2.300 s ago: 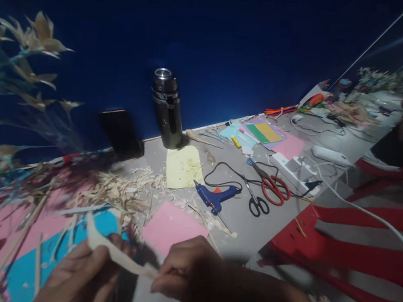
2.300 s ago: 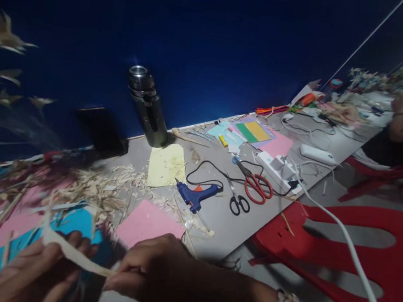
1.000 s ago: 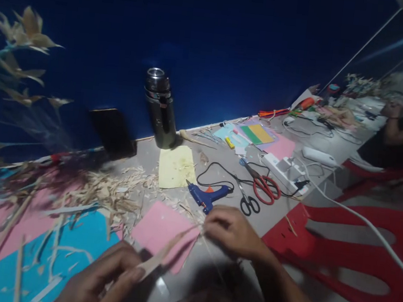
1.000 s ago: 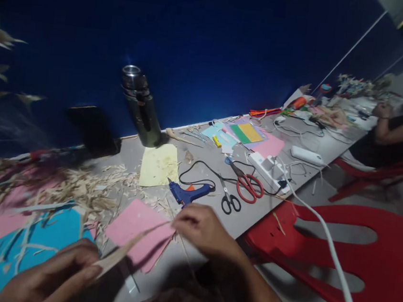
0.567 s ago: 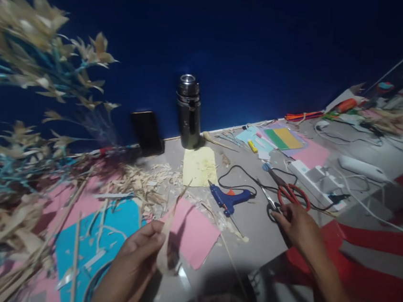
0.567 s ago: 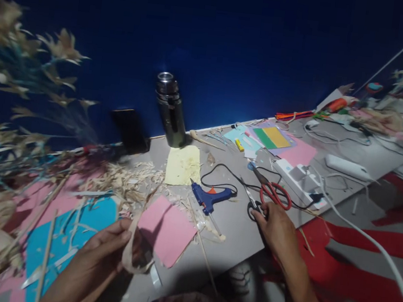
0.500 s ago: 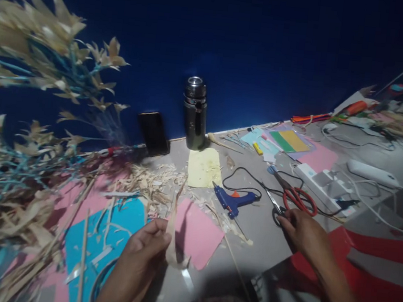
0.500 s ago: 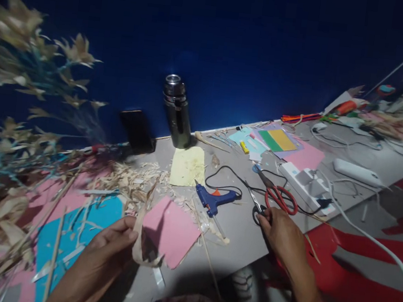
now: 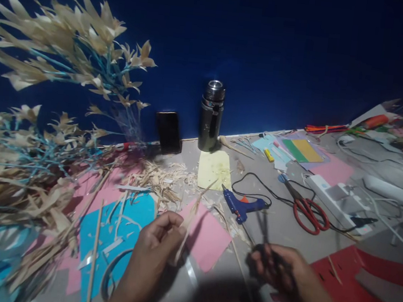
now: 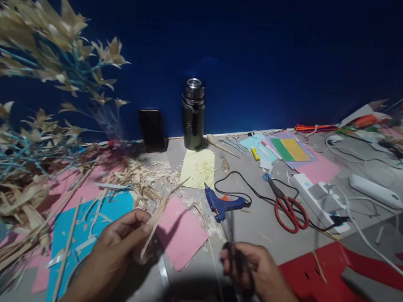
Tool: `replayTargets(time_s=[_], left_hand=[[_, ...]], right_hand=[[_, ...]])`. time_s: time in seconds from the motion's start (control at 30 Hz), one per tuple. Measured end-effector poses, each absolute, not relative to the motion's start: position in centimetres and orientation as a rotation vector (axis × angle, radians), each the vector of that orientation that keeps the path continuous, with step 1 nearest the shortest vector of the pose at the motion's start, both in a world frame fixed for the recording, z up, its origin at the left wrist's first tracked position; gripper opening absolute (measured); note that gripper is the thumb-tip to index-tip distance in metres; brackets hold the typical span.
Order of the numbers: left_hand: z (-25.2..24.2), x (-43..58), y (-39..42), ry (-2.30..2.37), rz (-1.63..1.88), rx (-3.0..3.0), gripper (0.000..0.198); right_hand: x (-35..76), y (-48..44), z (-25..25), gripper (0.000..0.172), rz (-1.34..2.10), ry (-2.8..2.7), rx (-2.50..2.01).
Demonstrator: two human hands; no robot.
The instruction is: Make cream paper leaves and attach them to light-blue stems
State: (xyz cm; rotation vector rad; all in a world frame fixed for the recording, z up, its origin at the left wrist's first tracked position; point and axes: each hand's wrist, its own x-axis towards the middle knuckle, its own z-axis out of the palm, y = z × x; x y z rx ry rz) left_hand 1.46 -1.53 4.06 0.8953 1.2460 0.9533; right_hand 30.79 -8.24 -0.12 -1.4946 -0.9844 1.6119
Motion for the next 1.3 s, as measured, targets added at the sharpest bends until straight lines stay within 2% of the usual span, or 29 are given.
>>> replayTargets(time_s=[0.07, 0.2, 0.37, 0.57, 0.7, 0.9, 1.07, 1.2, 1.3], left_hand=[[4.4, 1.6, -1.8, 1.281, 0.935, 0.908, 0.033], [5.0, 1.5, -2.4, 1.352, 0.941, 0.856, 0.036], [4.6, 0.9, -2.8, 1.368, 0.950, 0.898, 0.036], [4.5, -0.4, -2.6, 1.285, 0.877, 0.899, 0.035], [4.8, 0.0, -2.4, 1.106, 0.918, 0.690, 0.031], [5.3, 2.5, -2.1, 1.033, 1.043, 0.483, 0.031], [5.0, 2.8, -2.2, 1.040, 1.076, 0.426, 0.032], [4.5, 2.4, -2.3, 1.001, 1.045, 0.440, 0.028], [4.2, 2.4, -2.2, 0.998, 1.038, 0.438, 0.024]], right_hand=[[27.1, -6.9, -0.2, 0.041, 1.798, -0.999, -1.406], [22.1, -5.3, 0.4, 0.035, 1.942, -1.136, -1.299], [20.3, -5.0, 1.6, 0.024, 2.000, -1.120, -1.280], [20.5, -5.4, 1.5, 0.026, 1.972, -0.971, -1.343], [20.7, -5.3, 1.1, 0.021, 1.959, -0.899, -1.278], [19.4, -3.0, 1.5, 0.047, 1.816, -1.000, -1.095], [17.8, -2.4, 0.8, 0.044, 1.574, -1.157, -1.272], [17.4, -2.6, -0.1, 0.044, 1.629, -1.043, -1.203], [17.7, -2.6, -0.3, 0.038, 1.632, -1.016, -1.180]])
